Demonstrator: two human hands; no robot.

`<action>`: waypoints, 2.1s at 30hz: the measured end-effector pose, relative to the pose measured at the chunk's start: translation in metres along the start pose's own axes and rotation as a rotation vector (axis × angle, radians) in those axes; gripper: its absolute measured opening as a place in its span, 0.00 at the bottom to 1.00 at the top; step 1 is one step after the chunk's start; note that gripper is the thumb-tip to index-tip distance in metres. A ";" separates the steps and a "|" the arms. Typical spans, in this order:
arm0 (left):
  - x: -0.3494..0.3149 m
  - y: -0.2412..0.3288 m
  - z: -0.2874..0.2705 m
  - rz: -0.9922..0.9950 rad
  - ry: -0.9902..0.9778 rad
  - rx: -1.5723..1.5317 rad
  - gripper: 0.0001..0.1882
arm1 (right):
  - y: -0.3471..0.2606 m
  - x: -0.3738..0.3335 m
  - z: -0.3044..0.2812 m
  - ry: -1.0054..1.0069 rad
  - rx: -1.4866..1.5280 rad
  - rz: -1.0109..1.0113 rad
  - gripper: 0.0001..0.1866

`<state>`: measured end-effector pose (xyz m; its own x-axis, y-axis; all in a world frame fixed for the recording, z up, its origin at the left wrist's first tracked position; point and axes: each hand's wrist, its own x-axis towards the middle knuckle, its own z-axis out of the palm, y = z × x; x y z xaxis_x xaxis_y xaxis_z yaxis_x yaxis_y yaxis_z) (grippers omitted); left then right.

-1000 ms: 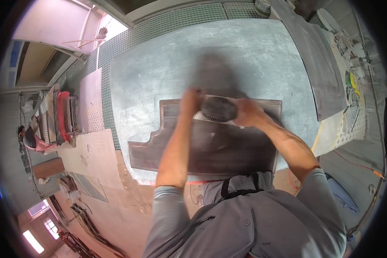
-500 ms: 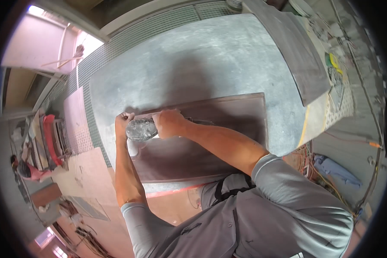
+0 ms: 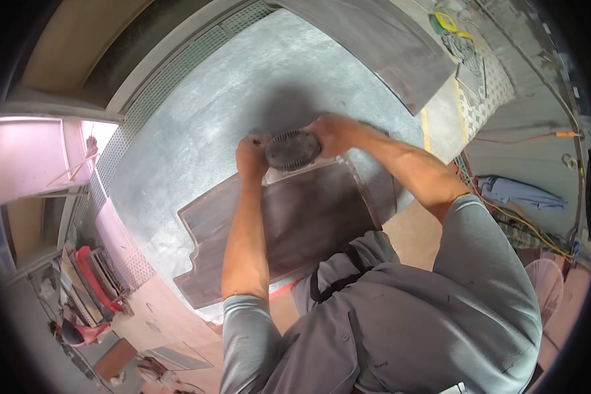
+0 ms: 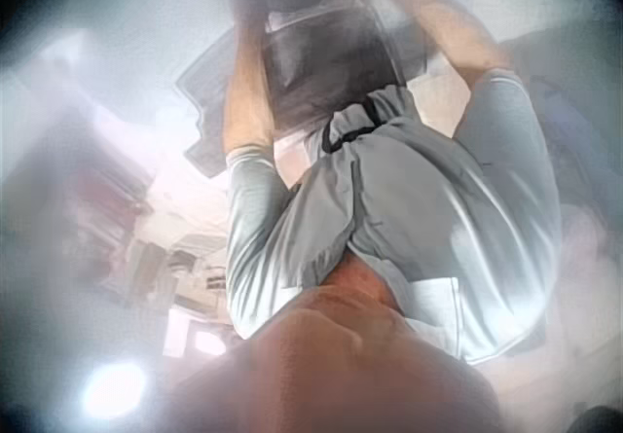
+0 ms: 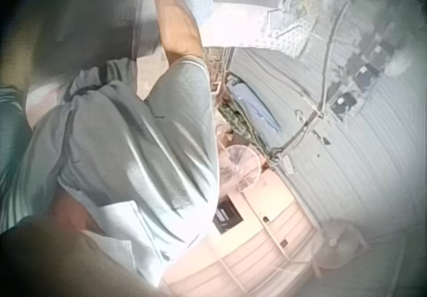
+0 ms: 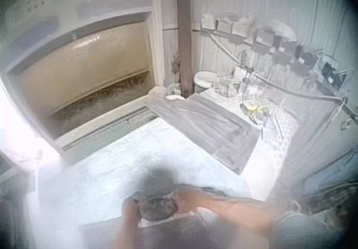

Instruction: The person sands two dark-stained wood panels using a power sander on a workshop table, occasionally lifting and turning the panels to reach different sections.

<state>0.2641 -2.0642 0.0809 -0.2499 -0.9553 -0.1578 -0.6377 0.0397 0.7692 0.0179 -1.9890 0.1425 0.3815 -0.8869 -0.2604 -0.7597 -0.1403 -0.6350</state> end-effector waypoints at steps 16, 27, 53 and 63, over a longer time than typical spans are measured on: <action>-0.260 0.038 0.072 -0.359 -0.123 0.057 0.17 | -0.050 -0.229 0.091 -0.395 -0.016 0.388 0.49; -0.043 0.055 0.038 -0.127 0.077 0.023 0.21 | 0.025 -0.060 -0.009 -0.095 -0.050 0.045 0.29; -0.329 -0.175 -0.133 -0.154 0.170 -0.022 0.19 | -0.247 -0.115 0.258 -0.199 0.024 0.082 0.46; -0.345 -0.231 -0.228 -0.303 0.218 0.105 0.21 | -0.308 -0.044 0.340 -0.127 0.101 -0.137 0.40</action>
<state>0.6634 -1.8103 0.0986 0.1146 -0.9678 -0.2242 -0.7329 -0.2347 0.6386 0.4142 -1.7569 0.1024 0.5460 -0.7989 -0.2522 -0.6416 -0.2053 -0.7390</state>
